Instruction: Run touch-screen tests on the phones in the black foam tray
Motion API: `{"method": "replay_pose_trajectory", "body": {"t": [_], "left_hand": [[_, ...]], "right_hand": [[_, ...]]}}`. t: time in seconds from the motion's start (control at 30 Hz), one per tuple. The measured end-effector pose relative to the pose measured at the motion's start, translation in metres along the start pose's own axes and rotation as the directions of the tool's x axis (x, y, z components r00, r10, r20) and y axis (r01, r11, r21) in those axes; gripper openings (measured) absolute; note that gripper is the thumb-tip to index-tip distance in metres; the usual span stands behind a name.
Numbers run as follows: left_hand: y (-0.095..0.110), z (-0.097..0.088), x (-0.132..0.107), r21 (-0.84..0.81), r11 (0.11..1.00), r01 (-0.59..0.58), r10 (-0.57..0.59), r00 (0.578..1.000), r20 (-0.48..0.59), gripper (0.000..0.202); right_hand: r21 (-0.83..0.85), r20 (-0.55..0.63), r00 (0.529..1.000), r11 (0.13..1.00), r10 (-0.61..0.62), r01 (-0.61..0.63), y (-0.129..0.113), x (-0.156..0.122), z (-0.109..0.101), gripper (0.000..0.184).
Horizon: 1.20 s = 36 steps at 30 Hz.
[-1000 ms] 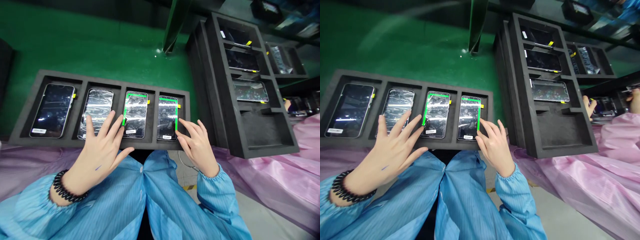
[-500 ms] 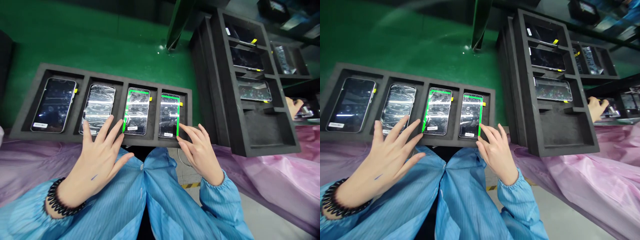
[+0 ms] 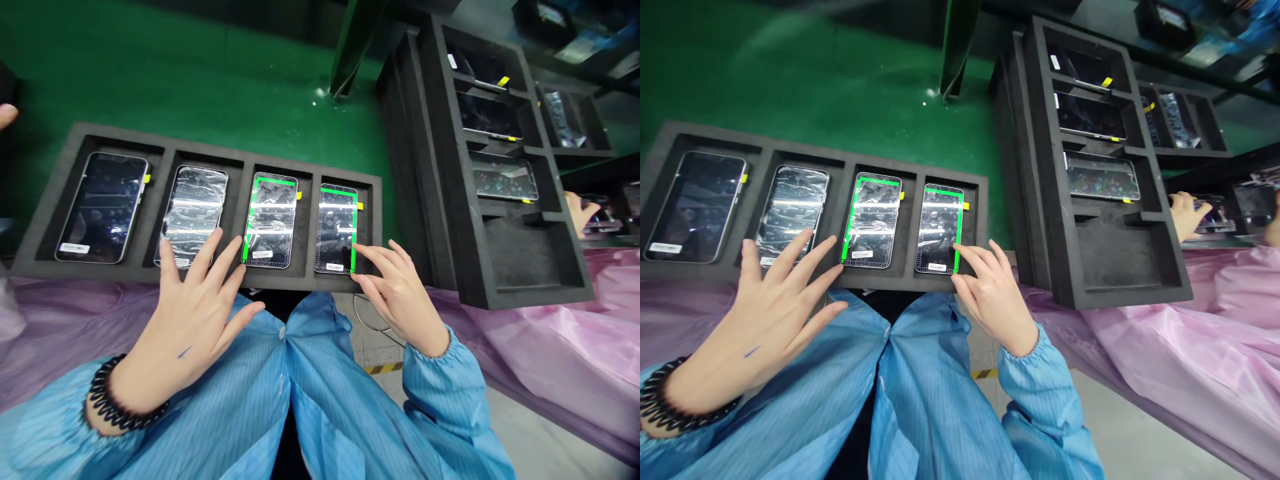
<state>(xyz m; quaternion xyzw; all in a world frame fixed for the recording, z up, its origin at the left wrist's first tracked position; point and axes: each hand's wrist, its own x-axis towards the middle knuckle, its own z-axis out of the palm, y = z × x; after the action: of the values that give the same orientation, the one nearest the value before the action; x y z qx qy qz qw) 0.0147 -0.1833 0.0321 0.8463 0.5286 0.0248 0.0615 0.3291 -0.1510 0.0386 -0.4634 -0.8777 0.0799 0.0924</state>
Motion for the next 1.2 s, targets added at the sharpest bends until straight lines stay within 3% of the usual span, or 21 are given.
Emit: {"method": "replay_pose_trajectory", "body": {"t": [0.33, 0.57, 0.77, 1.2], "left_hand": [[-0.003, -0.007, 0.001, -0.139, 0.986, 0.095, -0.097, 0.995, -0.003, 0.065], [-0.002, -0.002, 0.003, -0.123, 0.989, 0.077, -0.078, 0.997, -0.005, 0.065], [-0.001, 0.004, 0.004, -0.055, 0.998, -0.004, 0.003, 1.0, -0.027, 0.063], [0.013, 0.01, 0.008, -0.17, 0.985, -0.007, 0.004, 1.0, -0.021, 0.065]], "right_hand": [[0.054, -0.056, 0.996, 0.996, -0.072, 0.075, 0.012, -0.005, 0.001, 0.034], [0.044, -0.045, 0.996, 0.995, -0.084, 0.085, 0.019, -0.008, 0.005, 0.032], [0.066, -0.053, 0.995, 0.994, -0.079, 0.082, 0.019, -0.008, 0.01, 0.032], [0.1, -0.025, 0.984, 0.979, -0.174, 0.176, 0.009, 0.008, 0.024, 0.031]]}}
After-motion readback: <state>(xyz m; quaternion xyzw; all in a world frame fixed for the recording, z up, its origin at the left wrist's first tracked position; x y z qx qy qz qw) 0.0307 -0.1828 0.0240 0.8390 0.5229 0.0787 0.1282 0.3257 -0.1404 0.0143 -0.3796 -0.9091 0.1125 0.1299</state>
